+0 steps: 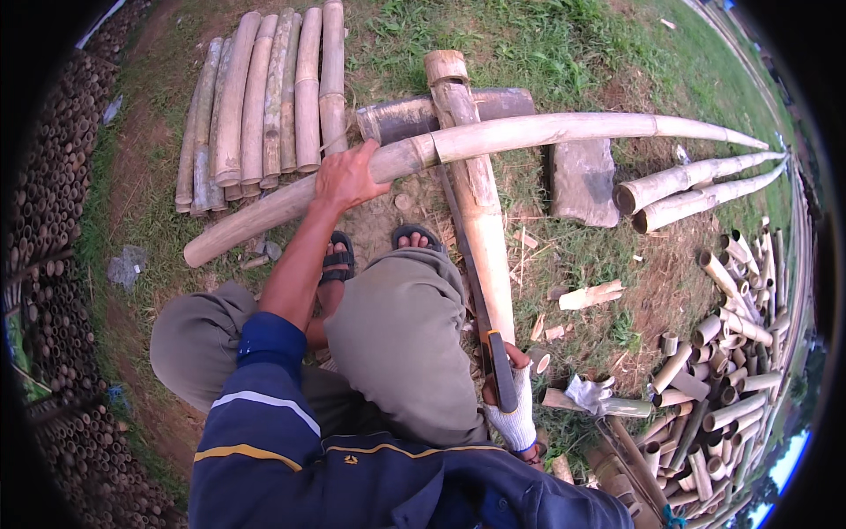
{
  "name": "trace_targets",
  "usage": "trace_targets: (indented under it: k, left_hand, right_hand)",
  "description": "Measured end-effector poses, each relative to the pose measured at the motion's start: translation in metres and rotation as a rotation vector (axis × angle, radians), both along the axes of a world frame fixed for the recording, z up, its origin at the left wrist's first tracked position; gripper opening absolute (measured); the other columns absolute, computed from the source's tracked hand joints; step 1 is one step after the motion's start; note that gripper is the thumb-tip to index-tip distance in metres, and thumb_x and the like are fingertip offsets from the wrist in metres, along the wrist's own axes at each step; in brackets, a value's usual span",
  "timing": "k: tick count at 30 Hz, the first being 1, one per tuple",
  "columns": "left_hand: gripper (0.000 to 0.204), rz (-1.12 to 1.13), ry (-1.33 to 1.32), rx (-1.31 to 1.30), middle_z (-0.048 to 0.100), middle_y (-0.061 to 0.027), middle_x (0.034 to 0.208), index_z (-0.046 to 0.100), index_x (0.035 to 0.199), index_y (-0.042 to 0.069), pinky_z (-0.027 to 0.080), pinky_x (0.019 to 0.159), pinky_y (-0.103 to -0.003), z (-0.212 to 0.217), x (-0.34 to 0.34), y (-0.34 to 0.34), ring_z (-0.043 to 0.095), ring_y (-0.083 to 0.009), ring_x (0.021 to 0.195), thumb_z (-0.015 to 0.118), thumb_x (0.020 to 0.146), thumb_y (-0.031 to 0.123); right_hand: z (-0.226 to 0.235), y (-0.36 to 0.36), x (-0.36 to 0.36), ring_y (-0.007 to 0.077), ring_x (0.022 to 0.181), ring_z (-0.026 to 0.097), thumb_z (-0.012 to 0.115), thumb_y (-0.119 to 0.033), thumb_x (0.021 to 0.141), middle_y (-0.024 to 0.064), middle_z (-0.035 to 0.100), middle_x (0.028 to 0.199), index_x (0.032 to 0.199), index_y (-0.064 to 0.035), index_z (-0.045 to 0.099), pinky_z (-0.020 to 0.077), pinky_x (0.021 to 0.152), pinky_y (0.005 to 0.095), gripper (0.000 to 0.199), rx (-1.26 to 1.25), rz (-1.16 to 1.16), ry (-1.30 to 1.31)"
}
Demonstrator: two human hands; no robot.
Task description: The person uses a hand saw to cut long bamboo poles into shorter sections. They repeatedly position each pole on a wooden support, saw through it, and place the cut pieces aside. The work continues with multiple poles in an outdoor yard area.
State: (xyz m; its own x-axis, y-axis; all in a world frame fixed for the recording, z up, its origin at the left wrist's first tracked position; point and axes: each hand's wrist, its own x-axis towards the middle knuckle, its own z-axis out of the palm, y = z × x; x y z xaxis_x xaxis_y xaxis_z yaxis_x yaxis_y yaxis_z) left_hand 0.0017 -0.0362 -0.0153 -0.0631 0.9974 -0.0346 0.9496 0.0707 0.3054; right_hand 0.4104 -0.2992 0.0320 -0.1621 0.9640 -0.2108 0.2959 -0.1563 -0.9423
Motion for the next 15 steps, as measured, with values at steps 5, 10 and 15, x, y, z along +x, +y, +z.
trace_targets:
  k: [5, 10, 15]
  left_hand:
    - [0.079, -0.010, 0.003, 0.034, 0.081, -0.0218, 0.115, 0.066, 0.140, 0.015, 0.061, 0.095, -0.053, 0.000, 0.006, 0.001, 0.078, -0.0425, 0.105, 0.089, 0.073, 0.049]
    - [0.076, -0.032, 0.034, 0.004, 0.081, -0.0200, 0.117, 0.067, 0.137, 0.015, 0.060, 0.096, -0.054, 0.013, 0.007, 0.011, 0.077, -0.0415, 0.108, 0.090, 0.073, 0.049]
    - [0.075, -0.022, 0.009, -0.070, 0.081, -0.0199, 0.119, 0.068, 0.135, 0.015, 0.059, 0.097, -0.054, 0.003, -0.008, 0.004, 0.077, -0.0414, 0.110, 0.090, 0.073, 0.050]
  right_hand:
    - [-0.043, 0.150, -0.078, 0.0252, 0.109, 0.065, 0.069, 0.003, 0.085, 0.0148, 0.064, 0.127, 0.150, -0.0032, 0.054, 0.0524, 0.099, 0.0366, 0.068, 0.274, 0.049, -0.016]
    - [-0.001, 0.235, -0.138, 0.0254, 0.097, 0.069, 0.073, -0.011, 0.091, 0.0146, 0.069, 0.109, 0.148, -0.0077, 0.058, 0.0560, 0.088, 0.0391, 0.058, 0.257, 0.014, -0.019]
    - [0.002, 0.098, -0.062, 0.0283, 0.127, 0.064, 0.070, 0.004, 0.086, 0.0164, 0.062, 0.139, 0.153, -0.0011, 0.049, 0.0501, 0.110, 0.0388, 0.071, 0.075, 0.083, -0.025]
